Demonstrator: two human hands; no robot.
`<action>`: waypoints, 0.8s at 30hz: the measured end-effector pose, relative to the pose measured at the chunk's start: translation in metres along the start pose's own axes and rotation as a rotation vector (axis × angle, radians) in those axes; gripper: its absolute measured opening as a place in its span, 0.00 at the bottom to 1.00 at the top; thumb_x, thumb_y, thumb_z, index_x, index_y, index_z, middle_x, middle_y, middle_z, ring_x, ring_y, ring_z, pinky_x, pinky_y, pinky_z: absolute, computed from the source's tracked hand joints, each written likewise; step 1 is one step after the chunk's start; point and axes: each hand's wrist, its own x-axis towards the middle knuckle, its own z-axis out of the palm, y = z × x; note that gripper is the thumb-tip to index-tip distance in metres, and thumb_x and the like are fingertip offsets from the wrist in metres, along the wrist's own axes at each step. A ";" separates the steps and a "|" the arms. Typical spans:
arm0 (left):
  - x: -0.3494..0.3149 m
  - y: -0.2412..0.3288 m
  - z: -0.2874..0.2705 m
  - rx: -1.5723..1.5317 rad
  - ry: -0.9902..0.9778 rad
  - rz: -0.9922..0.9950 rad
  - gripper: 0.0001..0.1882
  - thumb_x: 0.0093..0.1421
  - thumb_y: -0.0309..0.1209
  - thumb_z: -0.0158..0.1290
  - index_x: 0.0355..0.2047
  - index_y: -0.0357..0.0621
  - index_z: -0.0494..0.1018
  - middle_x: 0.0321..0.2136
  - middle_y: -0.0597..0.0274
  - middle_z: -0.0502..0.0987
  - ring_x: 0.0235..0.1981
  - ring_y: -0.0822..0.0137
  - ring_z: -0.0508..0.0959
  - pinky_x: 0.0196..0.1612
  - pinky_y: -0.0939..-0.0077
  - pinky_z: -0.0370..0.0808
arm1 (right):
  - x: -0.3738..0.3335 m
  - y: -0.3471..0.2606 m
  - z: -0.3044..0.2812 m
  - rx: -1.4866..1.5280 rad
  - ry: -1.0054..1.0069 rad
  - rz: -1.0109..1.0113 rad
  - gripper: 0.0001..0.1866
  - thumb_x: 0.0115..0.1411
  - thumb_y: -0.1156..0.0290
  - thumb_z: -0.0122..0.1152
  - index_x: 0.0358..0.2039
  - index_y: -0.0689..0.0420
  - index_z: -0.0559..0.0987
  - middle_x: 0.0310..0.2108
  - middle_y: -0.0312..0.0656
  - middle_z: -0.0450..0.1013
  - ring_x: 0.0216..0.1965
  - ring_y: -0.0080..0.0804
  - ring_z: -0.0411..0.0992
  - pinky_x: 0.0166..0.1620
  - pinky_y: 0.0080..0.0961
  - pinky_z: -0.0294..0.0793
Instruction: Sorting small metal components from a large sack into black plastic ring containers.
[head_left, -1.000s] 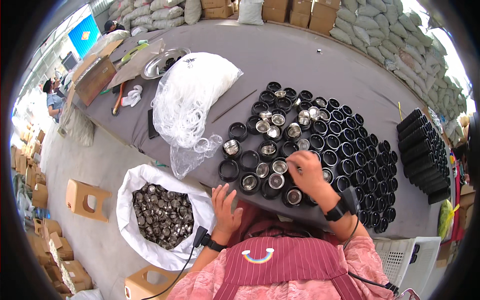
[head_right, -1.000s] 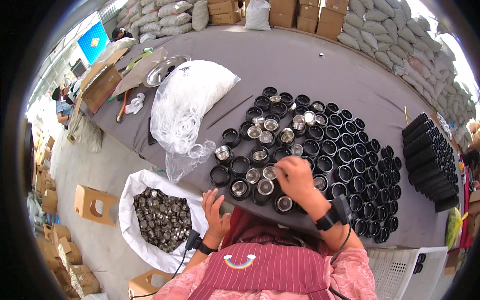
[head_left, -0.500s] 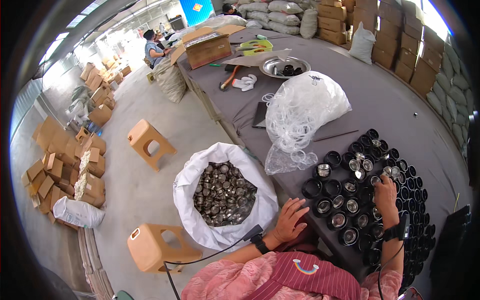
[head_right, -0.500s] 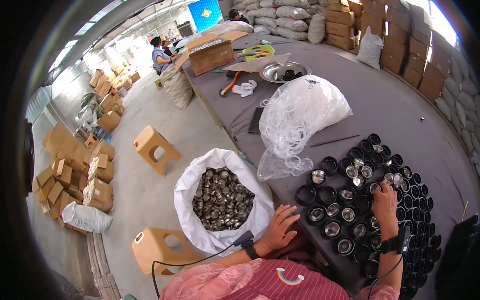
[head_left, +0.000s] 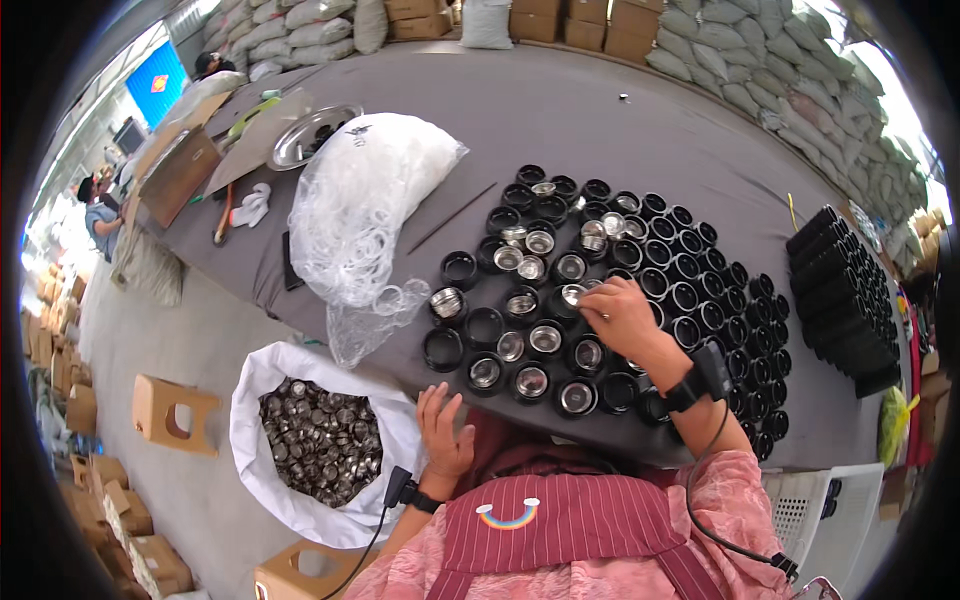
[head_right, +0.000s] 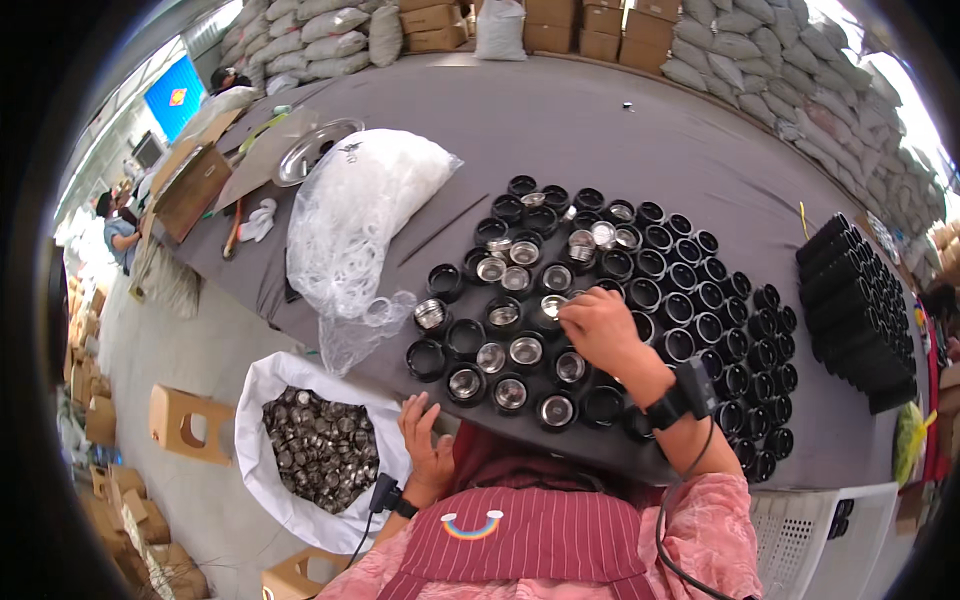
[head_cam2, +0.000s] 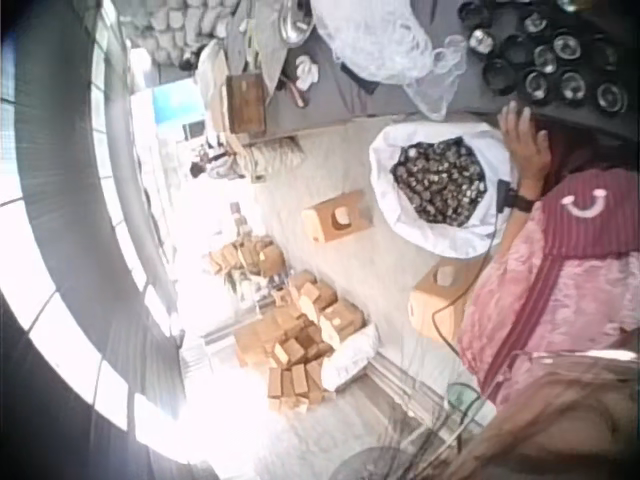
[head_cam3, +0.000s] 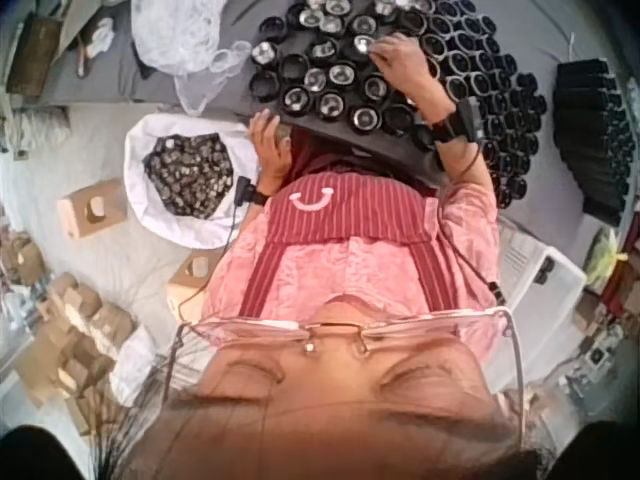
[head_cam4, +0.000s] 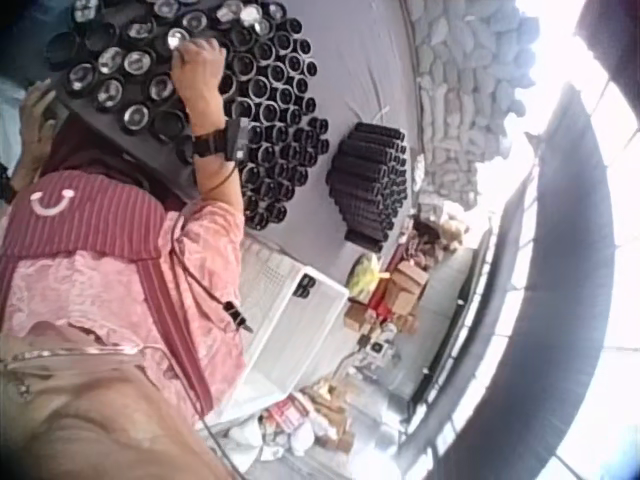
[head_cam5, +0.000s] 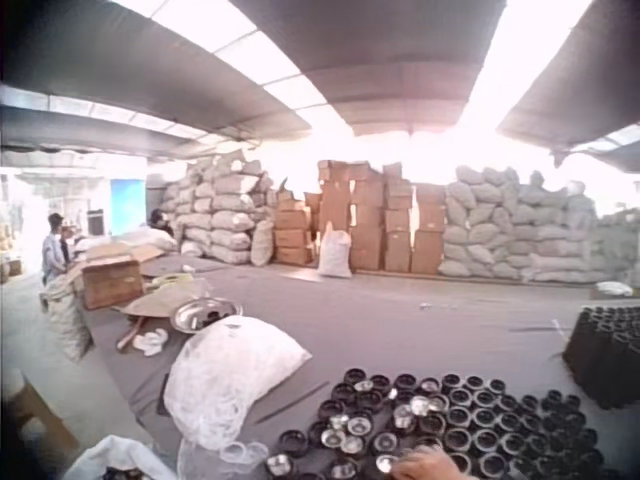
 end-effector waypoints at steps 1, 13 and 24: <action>0.001 0.001 0.003 -0.012 -0.010 0.006 0.24 0.64 0.42 0.49 0.56 0.40 0.70 0.60 0.43 0.67 0.62 0.40 0.64 0.66 0.42 0.56 | -0.002 -0.003 0.002 -0.046 -0.017 0.007 0.05 0.53 0.71 0.65 0.32 0.53 0.85 0.36 0.34 0.81 0.40 0.35 0.74 0.46 0.34 0.70; -0.011 0.007 0.002 -0.013 -0.041 0.002 0.24 0.67 0.43 0.47 0.55 0.38 0.69 0.60 0.42 0.66 0.62 0.41 0.63 0.66 0.42 0.55 | -0.011 0.056 -0.025 -0.130 -0.054 0.217 0.12 0.54 0.75 0.58 0.36 0.48 0.85 0.33 0.38 0.78 0.41 0.40 0.75 0.45 0.38 0.72; 0.001 0.014 0.008 -0.012 -0.032 0.025 0.23 0.67 0.42 0.47 0.55 0.38 0.69 0.59 0.42 0.68 0.61 0.40 0.64 0.66 0.42 0.55 | 0.011 0.056 -0.014 -0.380 -0.337 -0.076 0.09 0.52 0.73 0.61 0.32 0.46 0.84 0.33 0.35 0.70 0.39 0.34 0.72 0.44 0.35 0.68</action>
